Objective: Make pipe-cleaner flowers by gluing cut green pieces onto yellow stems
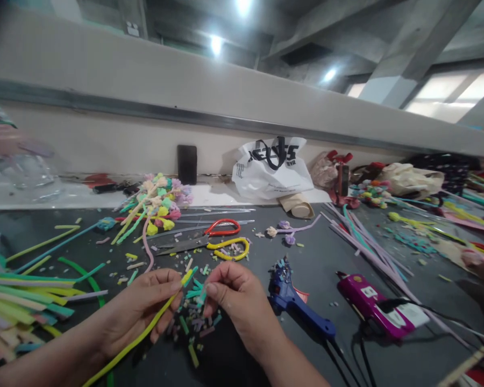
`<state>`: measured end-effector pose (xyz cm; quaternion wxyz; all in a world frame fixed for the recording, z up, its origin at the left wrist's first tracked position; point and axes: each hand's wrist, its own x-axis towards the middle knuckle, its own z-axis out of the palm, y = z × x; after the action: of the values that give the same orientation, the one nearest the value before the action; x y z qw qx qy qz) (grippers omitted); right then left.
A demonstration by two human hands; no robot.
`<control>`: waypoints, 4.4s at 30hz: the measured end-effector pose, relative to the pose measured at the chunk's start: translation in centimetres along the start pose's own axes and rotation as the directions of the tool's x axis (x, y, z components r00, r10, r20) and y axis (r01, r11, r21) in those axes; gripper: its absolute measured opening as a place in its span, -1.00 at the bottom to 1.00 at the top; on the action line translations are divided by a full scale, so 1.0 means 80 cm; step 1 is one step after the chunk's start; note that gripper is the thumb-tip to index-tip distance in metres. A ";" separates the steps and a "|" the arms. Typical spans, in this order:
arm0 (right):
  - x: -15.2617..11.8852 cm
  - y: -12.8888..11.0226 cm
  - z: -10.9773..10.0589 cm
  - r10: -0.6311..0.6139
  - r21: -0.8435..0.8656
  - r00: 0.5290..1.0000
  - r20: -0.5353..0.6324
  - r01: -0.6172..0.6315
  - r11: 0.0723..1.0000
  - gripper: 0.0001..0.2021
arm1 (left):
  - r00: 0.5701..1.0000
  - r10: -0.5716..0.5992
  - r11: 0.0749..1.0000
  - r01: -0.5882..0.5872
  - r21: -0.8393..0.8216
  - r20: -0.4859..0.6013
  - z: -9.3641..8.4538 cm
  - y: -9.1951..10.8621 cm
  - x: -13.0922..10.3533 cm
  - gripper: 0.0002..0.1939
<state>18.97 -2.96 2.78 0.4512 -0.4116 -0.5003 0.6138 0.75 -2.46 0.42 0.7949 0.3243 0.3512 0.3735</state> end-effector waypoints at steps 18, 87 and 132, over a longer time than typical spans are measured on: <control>0.004 0.004 0.014 -0.358 -0.498 0.927 -0.117 0.257 0.828 -0.91 | 1.000 0.030 0.994 -0.028 0.109 -0.011 0.003 -0.003 -0.005 -0.80; -0.004 0.025 0.038 -0.015 -0.362 0.963 -0.270 -0.087 0.928 -0.87 | 0.993 -0.056 0.943 0.086 0.323 -0.102 0.022 -0.003 -0.017 -0.74; -0.003 0.023 0.018 -0.363 -0.619 0.916 -0.172 0.186 0.763 -0.89 | 0.999 -0.029 0.995 0.026 0.091 0.026 0.012 0.002 -0.021 -0.74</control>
<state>17.38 -3.73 1.22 0.4526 -0.5355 -0.6518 0.2890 0.67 -4.01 1.57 0.7892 0.3604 0.3614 0.3415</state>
